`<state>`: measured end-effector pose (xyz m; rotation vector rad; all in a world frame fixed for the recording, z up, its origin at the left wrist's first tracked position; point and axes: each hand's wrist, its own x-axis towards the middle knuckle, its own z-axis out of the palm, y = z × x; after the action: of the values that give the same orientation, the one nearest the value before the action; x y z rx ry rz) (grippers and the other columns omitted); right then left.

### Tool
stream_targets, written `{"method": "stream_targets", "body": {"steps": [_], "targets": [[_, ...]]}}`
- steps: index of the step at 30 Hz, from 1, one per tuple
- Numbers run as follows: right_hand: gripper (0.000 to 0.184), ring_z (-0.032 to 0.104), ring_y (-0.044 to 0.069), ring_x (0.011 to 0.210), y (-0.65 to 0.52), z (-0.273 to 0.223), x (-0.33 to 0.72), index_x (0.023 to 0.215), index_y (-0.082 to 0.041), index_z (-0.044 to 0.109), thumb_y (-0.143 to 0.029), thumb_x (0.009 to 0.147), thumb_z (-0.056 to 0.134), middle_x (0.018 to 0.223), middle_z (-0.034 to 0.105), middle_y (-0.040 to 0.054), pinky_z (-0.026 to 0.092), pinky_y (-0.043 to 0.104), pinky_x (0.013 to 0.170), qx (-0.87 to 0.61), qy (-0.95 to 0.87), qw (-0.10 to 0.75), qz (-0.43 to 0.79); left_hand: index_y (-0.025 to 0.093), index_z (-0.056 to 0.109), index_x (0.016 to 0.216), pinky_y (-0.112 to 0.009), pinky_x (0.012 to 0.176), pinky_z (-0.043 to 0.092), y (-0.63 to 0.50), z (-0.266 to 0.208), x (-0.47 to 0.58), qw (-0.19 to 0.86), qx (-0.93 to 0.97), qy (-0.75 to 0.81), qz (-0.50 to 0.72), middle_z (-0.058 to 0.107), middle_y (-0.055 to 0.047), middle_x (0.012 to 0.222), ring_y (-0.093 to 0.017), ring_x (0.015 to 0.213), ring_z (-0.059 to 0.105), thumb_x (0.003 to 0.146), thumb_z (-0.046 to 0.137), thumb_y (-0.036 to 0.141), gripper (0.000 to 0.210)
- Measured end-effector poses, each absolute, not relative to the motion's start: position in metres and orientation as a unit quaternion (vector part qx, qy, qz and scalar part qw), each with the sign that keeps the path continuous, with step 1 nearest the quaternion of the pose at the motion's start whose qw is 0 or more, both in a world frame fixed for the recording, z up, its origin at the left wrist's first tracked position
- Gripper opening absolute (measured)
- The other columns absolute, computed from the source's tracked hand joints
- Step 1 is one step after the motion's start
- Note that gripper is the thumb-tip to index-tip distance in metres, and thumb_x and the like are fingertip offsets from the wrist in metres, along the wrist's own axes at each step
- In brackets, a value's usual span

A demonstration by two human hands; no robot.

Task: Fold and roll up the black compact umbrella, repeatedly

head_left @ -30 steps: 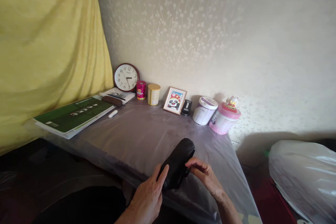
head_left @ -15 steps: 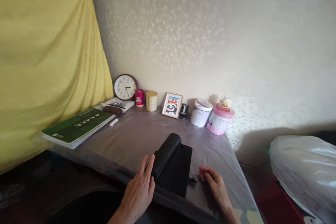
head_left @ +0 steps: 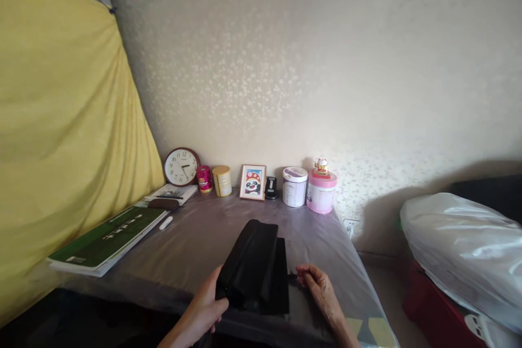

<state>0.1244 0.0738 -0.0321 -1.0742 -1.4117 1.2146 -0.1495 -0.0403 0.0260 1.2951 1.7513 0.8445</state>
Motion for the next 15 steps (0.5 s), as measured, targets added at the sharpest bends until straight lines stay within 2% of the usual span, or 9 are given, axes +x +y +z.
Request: {"method": "stream_targets", "body": {"steps": [2, 4, 6, 8, 9, 11, 12, 13, 15], "targets": [[0.033, 0.053, 0.015, 0.059, 0.072, -0.030, 0.124, 0.077, -0.017, 0.064, -0.049, 0.069, 0.059, 0.068, 0.063, 0.0025, 0.044, 0.026, 0.060, -0.424, -0.578, 0.484, 0.502, 0.021, 0.022, 0.134, -0.019, 0.039, 0.037, -0.043, 0.034, -0.150, 0.495, 0.434, 0.631, 0.411, 0.051, 0.008, 0.052, -0.011, 0.043, 0.048, 0.068, 0.054, 0.028, 0.073], [0.033, 0.052, 0.014, 0.057, 0.070, -0.030, 0.124, 0.077, -0.017, 0.064, -0.049, 0.069, 0.058, 0.066, 0.061, 0.0018, 0.044, 0.026, 0.058, -0.417, -0.579, 0.485, 0.505, 0.019, 0.025, 0.130, -0.018, 0.038, 0.034, -0.046, 0.039, -0.147, 0.545, 0.413, 0.575, 0.449, 0.043, 0.012, 0.047, -0.009, 0.041, 0.042, 0.066, 0.058, 0.037, 0.075], [0.033, 0.052, 0.015, 0.056, 0.070, -0.031, 0.124, 0.076, -0.017, 0.063, -0.049, 0.070, 0.057, 0.063, 0.060, 0.0009, 0.044, 0.025, 0.056, -0.415, -0.584, 0.478, 0.508, 0.019, 0.029, 0.128, -0.019, 0.039, 0.035, -0.048, 0.042, -0.141, 0.528, 0.443, 0.579, 0.436, 0.042, 0.011, 0.047, -0.010, 0.041, 0.042, 0.066, 0.058, 0.042, 0.072], [0.032, 0.051, 0.015, 0.056, 0.071, -0.033, 0.124, 0.075, -0.018, 0.062, -0.049, 0.070, 0.056, 0.061, 0.059, 0.0005, 0.043, 0.025, 0.055, -0.416, -0.589, 0.473, 0.506, 0.020, 0.037, 0.125, -0.025, 0.050, 0.044, -0.050, 0.045, -0.135, 0.424, 0.517, 0.631, 0.393, 0.053, 0.005, 0.059, -0.014, 0.053, 0.053, 0.068, 0.056, 0.039, 0.063], [0.031, 0.051, 0.015, 0.056, 0.072, -0.034, 0.125, 0.074, -0.018, 0.062, -0.048, 0.070, 0.056, 0.061, 0.058, 0.0002, 0.043, 0.025, 0.055, -0.418, -0.591, 0.473, 0.502, 0.021, 0.040, 0.123, -0.028, 0.062, 0.047, -0.051, 0.046, -0.132, 0.354, 0.556, 0.653, 0.372, 0.060, 0.000, 0.073, -0.017, 0.066, 0.059, 0.069, 0.054, 0.037, 0.059], [0.030, 0.050, 0.014, 0.056, 0.073, -0.035, 0.126, 0.073, -0.018, 0.061, -0.048, 0.070, 0.056, 0.060, 0.057, -0.0003, 0.043, 0.025, 0.056, -0.422, -0.598, 0.475, 0.489, 0.026, 0.042, 0.125, -0.031, 0.081, 0.045, -0.052, 0.048, -0.128, 0.251, 0.618, 0.657, 0.351, 0.058, -0.006, 0.106, -0.020, 0.090, 0.060, 0.070, 0.050, 0.031, 0.056], [0.031, 0.050, 0.015, 0.056, 0.073, -0.035, 0.126, 0.072, -0.018, 0.062, -0.048, 0.070, 0.056, 0.060, 0.057, -0.0002, 0.043, 0.025, 0.056, -0.424, -0.601, 0.476, 0.482, 0.029, 0.038, 0.129, -0.031, 0.083, 0.044, -0.053, 0.049, -0.127, 0.241, 0.629, 0.649, 0.354, 0.056, -0.006, 0.112, -0.020, 0.092, 0.060, 0.071, 0.049, 0.029, 0.059], [0.031, 0.051, 0.015, 0.057, 0.072, -0.034, 0.127, 0.072, -0.018, 0.062, -0.048, 0.069, 0.056, 0.060, 0.058, 0.0002, 0.043, 0.026, 0.057, -0.427, -0.604, 0.477, 0.476, 0.031, 0.031, 0.133, -0.032, 0.078, 0.046, -0.053, 0.050, -0.126, 0.266, 0.619, 0.643, 0.363, 0.058, -0.005, 0.106, -0.019, 0.085, 0.061, 0.072, 0.047, 0.029, 0.063], [0.032, 0.053, 0.017, 0.060, 0.070, -0.033, 0.129, 0.070, -0.018, 0.063, -0.049, 0.069, 0.055, 0.062, 0.060, 0.0016, 0.044, 0.027, 0.058, -0.441, -0.600, 0.472, 0.472, 0.031, 0.014, 0.139, -0.028, 0.058, 0.047, -0.054, 0.051, -0.125, 0.364, 0.561, 0.630, 0.395, 0.060, 0.002, 0.075, -0.015, 0.060, 0.058, 0.074, 0.046, 0.030, 0.073]]}}
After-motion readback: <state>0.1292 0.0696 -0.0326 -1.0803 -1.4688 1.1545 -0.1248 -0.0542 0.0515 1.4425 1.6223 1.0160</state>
